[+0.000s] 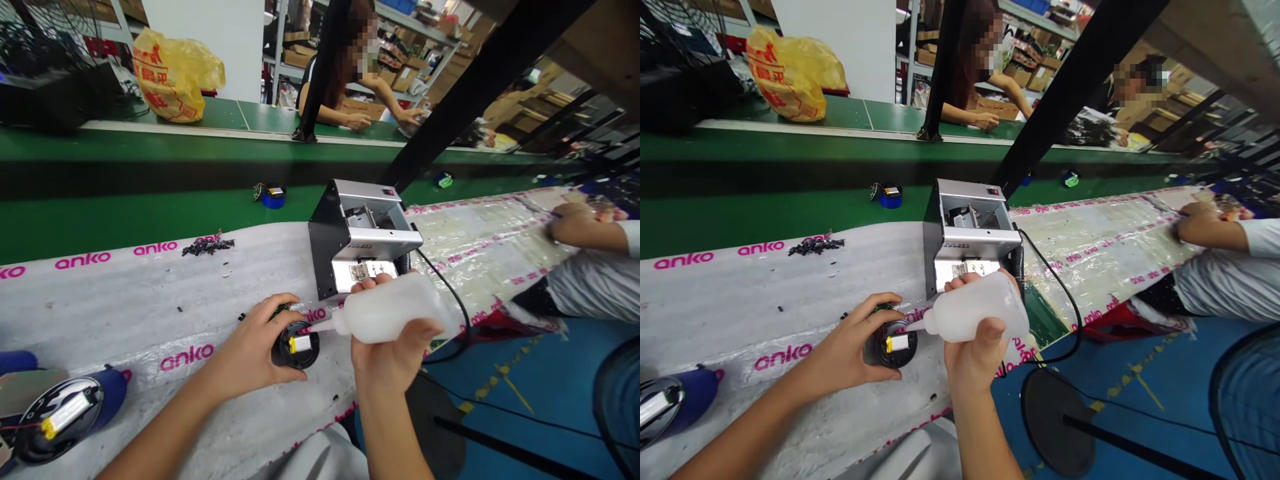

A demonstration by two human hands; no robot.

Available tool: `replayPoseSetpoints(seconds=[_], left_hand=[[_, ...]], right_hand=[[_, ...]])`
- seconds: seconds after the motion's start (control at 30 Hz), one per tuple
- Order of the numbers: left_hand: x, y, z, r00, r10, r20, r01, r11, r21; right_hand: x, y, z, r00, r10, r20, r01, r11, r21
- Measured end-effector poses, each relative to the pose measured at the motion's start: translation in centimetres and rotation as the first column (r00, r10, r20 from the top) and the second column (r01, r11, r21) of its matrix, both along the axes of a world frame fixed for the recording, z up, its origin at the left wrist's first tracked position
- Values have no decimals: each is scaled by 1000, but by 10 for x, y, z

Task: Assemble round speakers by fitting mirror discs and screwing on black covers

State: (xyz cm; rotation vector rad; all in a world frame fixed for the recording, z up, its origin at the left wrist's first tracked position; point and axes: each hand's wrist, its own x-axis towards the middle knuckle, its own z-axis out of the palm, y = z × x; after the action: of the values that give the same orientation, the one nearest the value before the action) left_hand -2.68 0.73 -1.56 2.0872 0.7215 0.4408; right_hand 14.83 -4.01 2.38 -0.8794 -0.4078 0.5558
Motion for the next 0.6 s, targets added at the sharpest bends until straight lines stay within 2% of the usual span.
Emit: replayPoseSetpoints(seconds=[0.37, 0.6], left_hand=[[0, 0, 1, 1000, -15, -20, 14, 999, -30], [-1, 0, 2, 1000, -17, -25, 16, 1000, -26]], right_hand=[[-1, 1, 0, 998, -38, -50, 34, 997, -73], [7, 1, -6, 1000, 4, 15, -3, 996, -88]])
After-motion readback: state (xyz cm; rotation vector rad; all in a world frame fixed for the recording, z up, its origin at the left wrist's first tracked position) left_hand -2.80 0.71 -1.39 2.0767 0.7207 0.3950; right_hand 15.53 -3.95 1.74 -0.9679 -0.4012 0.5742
